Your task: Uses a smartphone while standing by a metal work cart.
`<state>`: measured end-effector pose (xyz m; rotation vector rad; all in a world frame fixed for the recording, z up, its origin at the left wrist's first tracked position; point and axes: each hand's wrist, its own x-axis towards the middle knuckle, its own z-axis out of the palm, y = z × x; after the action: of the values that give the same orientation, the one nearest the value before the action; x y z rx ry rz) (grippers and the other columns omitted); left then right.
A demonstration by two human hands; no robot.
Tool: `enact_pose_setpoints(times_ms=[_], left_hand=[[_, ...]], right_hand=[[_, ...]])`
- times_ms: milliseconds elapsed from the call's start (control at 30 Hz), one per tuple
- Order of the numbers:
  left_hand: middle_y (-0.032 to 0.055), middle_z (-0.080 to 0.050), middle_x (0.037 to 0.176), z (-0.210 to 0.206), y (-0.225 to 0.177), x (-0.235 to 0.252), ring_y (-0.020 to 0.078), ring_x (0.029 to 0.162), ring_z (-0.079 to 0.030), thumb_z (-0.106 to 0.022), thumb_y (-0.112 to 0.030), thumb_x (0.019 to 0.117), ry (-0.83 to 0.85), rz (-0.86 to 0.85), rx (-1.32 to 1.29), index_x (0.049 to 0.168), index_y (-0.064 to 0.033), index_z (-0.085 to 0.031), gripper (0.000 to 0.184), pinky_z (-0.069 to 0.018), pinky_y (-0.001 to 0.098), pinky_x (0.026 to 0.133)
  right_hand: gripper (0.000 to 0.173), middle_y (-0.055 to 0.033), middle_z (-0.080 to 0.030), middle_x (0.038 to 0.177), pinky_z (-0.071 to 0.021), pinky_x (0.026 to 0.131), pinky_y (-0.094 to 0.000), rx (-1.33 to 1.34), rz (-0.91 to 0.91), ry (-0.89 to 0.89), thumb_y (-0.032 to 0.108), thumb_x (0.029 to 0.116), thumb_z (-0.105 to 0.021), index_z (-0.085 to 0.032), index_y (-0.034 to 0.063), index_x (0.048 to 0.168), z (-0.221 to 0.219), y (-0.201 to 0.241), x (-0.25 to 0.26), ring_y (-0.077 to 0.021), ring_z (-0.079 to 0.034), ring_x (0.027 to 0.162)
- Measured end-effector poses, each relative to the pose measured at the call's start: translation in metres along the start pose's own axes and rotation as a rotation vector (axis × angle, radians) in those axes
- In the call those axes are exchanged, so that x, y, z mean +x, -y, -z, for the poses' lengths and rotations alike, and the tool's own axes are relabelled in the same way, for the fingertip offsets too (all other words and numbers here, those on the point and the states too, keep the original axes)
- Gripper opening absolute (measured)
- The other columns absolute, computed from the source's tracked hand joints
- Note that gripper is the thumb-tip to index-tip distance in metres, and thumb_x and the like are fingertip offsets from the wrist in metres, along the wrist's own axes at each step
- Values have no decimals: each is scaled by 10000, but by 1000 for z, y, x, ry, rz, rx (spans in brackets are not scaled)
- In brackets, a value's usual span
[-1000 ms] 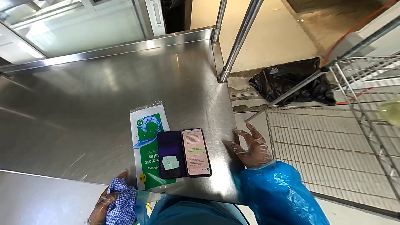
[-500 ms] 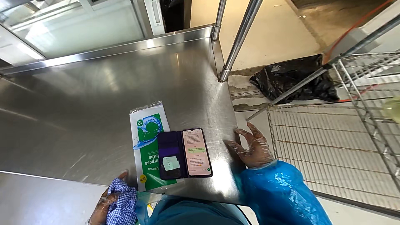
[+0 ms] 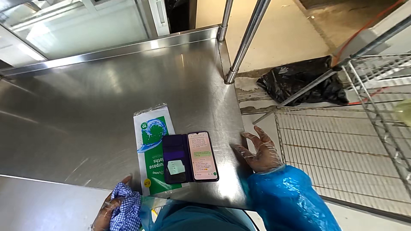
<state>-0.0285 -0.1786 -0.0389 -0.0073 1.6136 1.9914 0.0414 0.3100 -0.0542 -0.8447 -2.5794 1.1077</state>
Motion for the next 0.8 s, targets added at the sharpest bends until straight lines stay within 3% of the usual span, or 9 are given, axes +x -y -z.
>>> enact_pose_setpoints(times_ms=[800], left_hand=[[20, -718, 1187, 4, 4, 2, 66, 1017, -690, -791, -361, 823, 42, -32, -11, 1414, -53, -557, 706, -561, 259, 906]], right_hand=[[528, -296, -352, 1600, -309, 1117, -723, -18, 44, -32, 198, 828, -831, -683, 19, 1301, 0, -1, -9, -528, -368, 1443]])
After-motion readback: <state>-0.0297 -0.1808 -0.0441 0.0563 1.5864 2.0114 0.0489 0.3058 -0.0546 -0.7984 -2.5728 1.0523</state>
